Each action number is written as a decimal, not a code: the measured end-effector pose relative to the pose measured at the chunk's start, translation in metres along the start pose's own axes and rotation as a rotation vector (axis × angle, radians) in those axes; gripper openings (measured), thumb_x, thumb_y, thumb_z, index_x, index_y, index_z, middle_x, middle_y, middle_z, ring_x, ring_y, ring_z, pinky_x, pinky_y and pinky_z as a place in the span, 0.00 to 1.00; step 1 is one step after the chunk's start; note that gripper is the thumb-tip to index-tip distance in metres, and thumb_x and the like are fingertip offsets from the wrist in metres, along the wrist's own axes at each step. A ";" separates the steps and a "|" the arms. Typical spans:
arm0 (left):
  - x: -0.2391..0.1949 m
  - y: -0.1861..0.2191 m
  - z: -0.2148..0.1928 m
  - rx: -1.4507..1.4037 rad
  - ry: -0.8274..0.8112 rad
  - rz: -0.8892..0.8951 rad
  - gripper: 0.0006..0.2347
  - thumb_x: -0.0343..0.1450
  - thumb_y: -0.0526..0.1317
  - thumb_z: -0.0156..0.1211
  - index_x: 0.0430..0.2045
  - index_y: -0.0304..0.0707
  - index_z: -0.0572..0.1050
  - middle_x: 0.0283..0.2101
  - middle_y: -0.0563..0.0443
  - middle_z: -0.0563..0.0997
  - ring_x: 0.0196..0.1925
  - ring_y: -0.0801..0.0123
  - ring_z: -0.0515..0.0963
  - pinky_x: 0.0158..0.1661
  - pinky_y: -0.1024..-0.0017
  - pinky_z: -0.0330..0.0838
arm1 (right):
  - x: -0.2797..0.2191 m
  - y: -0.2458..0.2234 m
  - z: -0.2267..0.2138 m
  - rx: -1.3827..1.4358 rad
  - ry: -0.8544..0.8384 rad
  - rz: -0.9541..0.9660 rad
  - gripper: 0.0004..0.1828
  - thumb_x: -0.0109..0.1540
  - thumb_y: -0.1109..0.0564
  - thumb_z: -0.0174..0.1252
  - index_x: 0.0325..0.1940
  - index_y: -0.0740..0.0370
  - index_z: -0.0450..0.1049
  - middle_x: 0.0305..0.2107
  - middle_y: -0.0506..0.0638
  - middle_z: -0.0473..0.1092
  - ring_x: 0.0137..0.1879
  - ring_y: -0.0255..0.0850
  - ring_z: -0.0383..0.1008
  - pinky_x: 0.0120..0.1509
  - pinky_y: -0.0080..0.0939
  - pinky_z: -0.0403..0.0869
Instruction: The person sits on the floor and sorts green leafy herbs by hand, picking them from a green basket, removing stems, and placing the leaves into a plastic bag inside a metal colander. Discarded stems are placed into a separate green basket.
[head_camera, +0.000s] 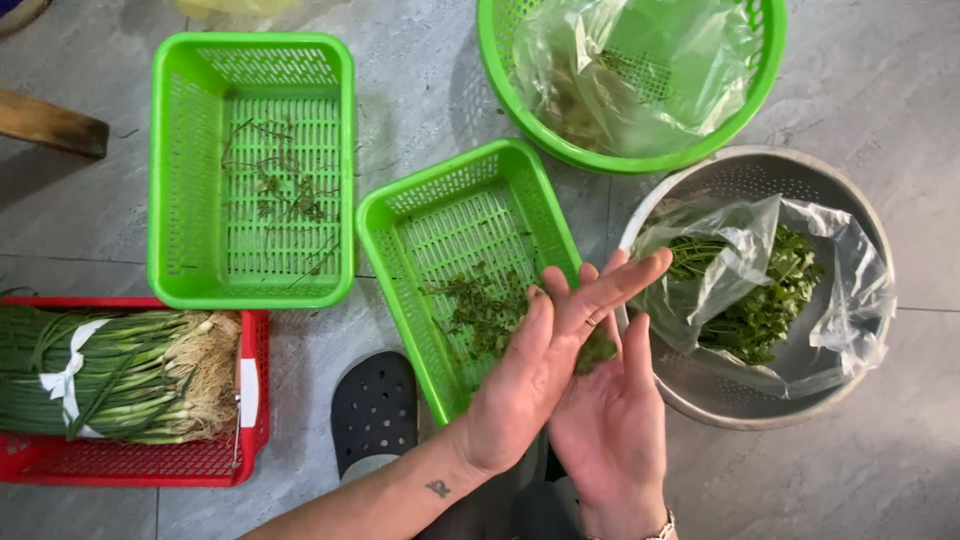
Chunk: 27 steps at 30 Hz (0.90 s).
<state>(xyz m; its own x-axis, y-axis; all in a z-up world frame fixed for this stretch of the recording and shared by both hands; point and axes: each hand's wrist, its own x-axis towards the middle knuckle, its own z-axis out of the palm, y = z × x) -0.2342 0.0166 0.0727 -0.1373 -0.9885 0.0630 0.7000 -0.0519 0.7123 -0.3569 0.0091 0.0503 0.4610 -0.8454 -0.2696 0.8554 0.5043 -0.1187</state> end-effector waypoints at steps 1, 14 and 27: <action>0.001 -0.001 0.002 0.003 0.003 0.042 0.32 0.98 0.63 0.26 0.92 0.43 0.65 0.98 0.47 0.62 1.09 0.55 0.44 1.06 0.50 0.27 | 0.000 -0.001 -0.002 0.121 0.003 0.024 0.33 0.88 0.42 0.54 0.97 0.52 0.62 0.87 0.66 0.66 0.96 0.53 0.61 0.97 0.62 0.62; 0.010 0.031 0.001 0.141 0.119 0.181 0.26 0.97 0.55 0.38 0.77 0.36 0.78 0.84 0.34 0.82 0.92 0.48 0.79 0.97 0.50 0.65 | -0.002 -0.021 -0.015 0.199 0.084 -0.069 0.36 0.84 0.43 0.62 0.94 0.60 0.67 0.85 0.65 0.69 0.91 0.60 0.68 0.98 0.63 0.65; -0.002 0.013 0.008 1.551 0.075 0.049 0.13 0.81 0.54 0.76 0.49 0.49 0.86 0.55 0.53 0.80 0.53 0.53 0.80 0.52 0.51 0.77 | -0.006 -0.023 0.004 -0.034 -0.052 -0.173 0.40 0.88 0.34 0.46 0.99 0.57 0.56 0.94 0.66 0.54 0.97 0.60 0.57 1.00 0.59 0.61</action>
<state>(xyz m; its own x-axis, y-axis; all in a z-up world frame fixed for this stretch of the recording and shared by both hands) -0.2300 0.0186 0.0875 -0.0695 -0.9918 0.1071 -0.6894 0.1254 0.7135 -0.3781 0.0017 0.0589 0.3196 -0.9278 -0.1925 0.9149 0.3551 -0.1921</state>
